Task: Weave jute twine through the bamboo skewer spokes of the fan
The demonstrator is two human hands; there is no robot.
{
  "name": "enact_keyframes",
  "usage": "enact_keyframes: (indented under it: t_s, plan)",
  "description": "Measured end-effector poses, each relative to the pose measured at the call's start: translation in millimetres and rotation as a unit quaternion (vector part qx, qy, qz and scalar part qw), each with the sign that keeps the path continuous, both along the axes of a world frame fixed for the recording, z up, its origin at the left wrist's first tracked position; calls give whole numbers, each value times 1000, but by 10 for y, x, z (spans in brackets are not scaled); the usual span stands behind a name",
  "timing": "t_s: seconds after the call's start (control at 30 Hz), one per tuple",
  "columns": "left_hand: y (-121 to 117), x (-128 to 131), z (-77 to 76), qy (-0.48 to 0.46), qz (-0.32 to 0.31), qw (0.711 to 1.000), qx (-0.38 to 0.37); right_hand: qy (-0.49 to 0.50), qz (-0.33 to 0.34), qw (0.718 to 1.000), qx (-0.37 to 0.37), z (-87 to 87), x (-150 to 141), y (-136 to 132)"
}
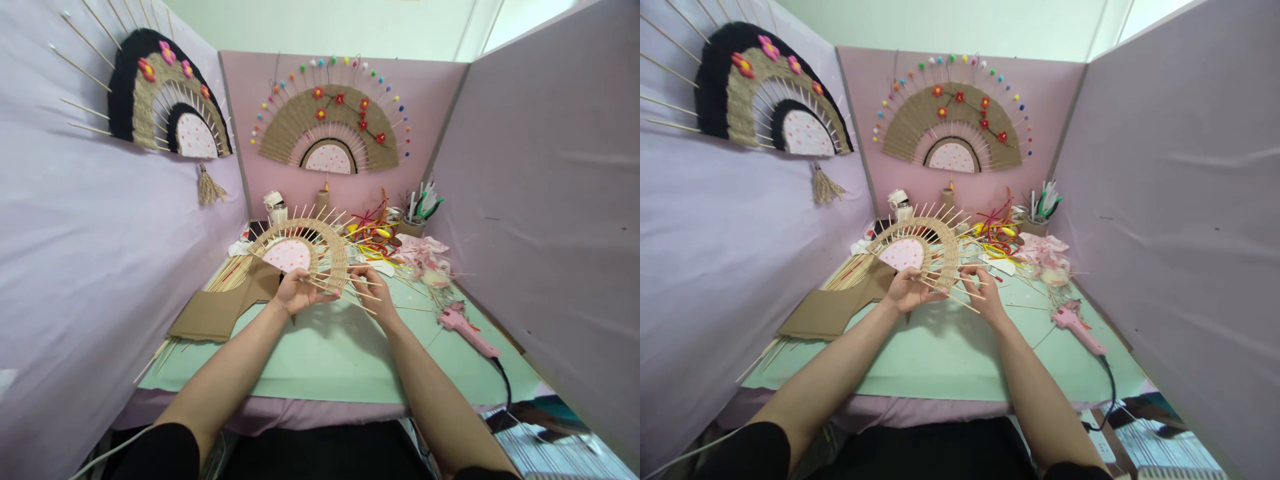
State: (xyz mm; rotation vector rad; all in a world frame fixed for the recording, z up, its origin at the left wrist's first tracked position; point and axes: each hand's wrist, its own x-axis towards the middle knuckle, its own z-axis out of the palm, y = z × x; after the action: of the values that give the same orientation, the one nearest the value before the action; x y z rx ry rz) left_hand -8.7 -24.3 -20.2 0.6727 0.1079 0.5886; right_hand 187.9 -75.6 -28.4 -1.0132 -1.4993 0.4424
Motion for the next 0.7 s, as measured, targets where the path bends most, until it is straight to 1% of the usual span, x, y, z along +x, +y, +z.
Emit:
enact_keyframes:
  t_s: [0.07, 0.2, 0.27, 0.33, 0.47, 0.6, 0.7]
  plan:
    - [13, -14, -20, 4, -11, 1000, -7, 19, -1, 1000, -23, -17, -12, -1]
    - [12, -28, -38, 9, -36, 999, 0, 75, 31, 994, -72, -16, -39, -14]
    - [6, -30, -32, 11, -40, 999, 7, 91, 23, 992, -80, 0, -42, -21]
    - [6, -31, -23, 13, -39, 999, 7, 88, -15, 994, -62, 14, -36, -24]
    - [34, -44, -15, 17, -21, 1000, -4, 51, -116, 992, -4, 26, -3, -26]
    - [80, -78, -9, 15, 13, 1000, 4, 17, -160, 987, 20, 37, 56, -26]
    - [115, -109, -4, 13, 24, 1000, 13, 0, -188, 981, 55, 48, 122, -20]
